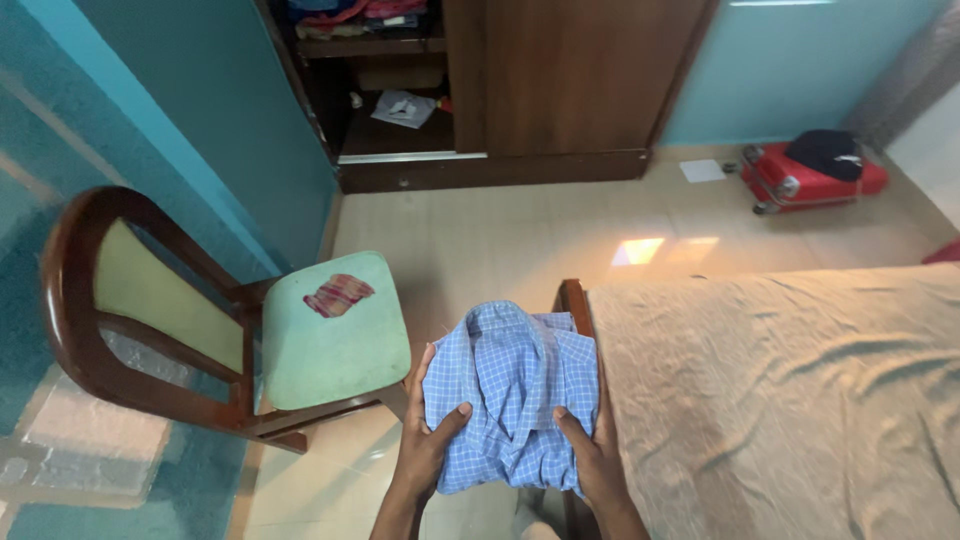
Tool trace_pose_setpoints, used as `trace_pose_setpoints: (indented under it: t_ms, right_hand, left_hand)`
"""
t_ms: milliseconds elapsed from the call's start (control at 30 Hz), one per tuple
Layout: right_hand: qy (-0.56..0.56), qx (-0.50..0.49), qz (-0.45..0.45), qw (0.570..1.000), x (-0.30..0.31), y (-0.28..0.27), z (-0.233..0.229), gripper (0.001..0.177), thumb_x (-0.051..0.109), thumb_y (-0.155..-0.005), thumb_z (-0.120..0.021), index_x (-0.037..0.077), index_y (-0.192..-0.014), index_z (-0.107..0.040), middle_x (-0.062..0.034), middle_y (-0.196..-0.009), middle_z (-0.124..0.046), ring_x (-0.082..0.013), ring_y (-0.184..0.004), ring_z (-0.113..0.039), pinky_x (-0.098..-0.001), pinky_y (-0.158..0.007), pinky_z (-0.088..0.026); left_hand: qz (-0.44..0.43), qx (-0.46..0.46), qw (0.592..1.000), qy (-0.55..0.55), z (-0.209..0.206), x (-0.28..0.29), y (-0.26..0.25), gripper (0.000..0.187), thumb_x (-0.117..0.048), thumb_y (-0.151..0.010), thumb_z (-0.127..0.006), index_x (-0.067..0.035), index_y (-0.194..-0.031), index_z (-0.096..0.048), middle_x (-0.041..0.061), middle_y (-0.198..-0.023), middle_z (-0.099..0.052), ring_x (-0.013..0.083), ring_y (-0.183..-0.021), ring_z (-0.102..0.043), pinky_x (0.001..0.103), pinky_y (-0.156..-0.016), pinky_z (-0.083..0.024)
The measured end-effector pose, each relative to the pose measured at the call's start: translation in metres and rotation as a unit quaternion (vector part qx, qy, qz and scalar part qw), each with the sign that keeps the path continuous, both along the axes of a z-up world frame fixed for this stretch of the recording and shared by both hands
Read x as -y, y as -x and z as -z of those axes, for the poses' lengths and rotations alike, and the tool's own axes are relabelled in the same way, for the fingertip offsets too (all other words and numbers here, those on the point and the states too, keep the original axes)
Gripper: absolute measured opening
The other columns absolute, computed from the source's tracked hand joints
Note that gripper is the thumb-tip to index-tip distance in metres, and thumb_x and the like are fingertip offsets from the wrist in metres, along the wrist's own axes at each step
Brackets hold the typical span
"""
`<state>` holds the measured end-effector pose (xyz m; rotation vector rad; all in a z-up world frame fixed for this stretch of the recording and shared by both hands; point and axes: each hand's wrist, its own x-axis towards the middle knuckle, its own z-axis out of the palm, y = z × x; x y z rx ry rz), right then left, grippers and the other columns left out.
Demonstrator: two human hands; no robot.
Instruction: The person folds a blue checkered shirt on a bed and places it in a wardrobe. They then rearrange a stack of books and notebooks on a shelf, picking up a spiral notebook with a bicycle cover and placing it on the bed.
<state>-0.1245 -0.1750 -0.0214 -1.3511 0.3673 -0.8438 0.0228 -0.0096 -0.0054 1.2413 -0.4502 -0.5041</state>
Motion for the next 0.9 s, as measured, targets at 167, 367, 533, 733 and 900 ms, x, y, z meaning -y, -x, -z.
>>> trace_pose_setpoints:
  t_ms: [167,367,533,733,900]
  right_hand:
    - [-0.01,-0.013,-0.04,0.999,0.039,-0.052,-0.014,0.079,0.006,-0.09,-0.064,0.002,-0.16,-0.029,-0.0182,-0.159,-0.042,-0.0247,-0.143,-0.043,-0.0371,-0.117,-0.033]
    - [0.054,0.003,-0.081,0.995,0.103,-0.112,-0.035,0.085,0.004,-0.089,-0.06,0.002,-0.162,-0.018,-0.0146,-0.168,-0.025,-0.0236,-0.153,-0.026,-0.0385,-0.121,-0.022]
    - [0.044,-0.003,-0.123,0.991,0.148,-0.146,-0.038,0.085,0.007,-0.09,-0.061,0.002,-0.162,-0.017,-0.0164,-0.167,-0.029,-0.0266,-0.153,-0.03,-0.0416,-0.123,-0.024]
    - [0.04,-0.008,-0.141,0.989,0.178,-0.185,-0.04,0.084,0.005,-0.09,-0.06,0.001,-0.162,-0.017,-0.0172,-0.165,-0.031,-0.0263,-0.152,-0.032,-0.0411,-0.122,-0.027]
    - [0.05,-0.008,-0.145,0.988,0.198,-0.224,-0.039,0.083,0.004,-0.09,-0.06,0.0,-0.162,-0.018,-0.0176,-0.164,-0.032,-0.0259,-0.151,-0.033,-0.0402,-0.121,-0.027]
  left_hand:
    - [-0.025,0.009,1.0,0.015,0.001,0.031,-0.041,0.092,-0.012,-0.081,-0.074,-0.012,-0.16,-0.027,0.016,-0.163,-0.037,0.0285,-0.146,-0.043,0.042,-0.116,-0.038]
    - [-0.058,-0.002,0.998,0.008,-0.023,0.081,-0.085,0.092,-0.014,-0.08,-0.073,-0.012,-0.16,-0.029,0.016,-0.162,-0.038,0.0294,-0.145,-0.044,0.043,-0.116,-0.039]
    - [-0.08,0.026,0.996,0.023,-0.03,0.116,-0.112,0.091,-0.016,-0.081,-0.073,-0.01,-0.16,-0.028,0.017,-0.163,-0.038,0.0302,-0.147,-0.042,0.043,-0.118,-0.036]
    - [-0.104,0.014,0.994,0.015,-0.034,0.143,-0.143,0.093,-0.017,-0.08,-0.074,-0.011,-0.16,-0.027,0.016,-0.163,-0.038,0.0301,-0.146,-0.043,0.043,-0.117,-0.036]
    - [-0.123,0.032,0.992,0.007,-0.034,0.162,-0.178,0.092,-0.018,-0.081,-0.074,-0.009,-0.161,-0.028,0.016,-0.164,-0.036,0.0291,-0.148,-0.04,0.041,-0.118,-0.034]
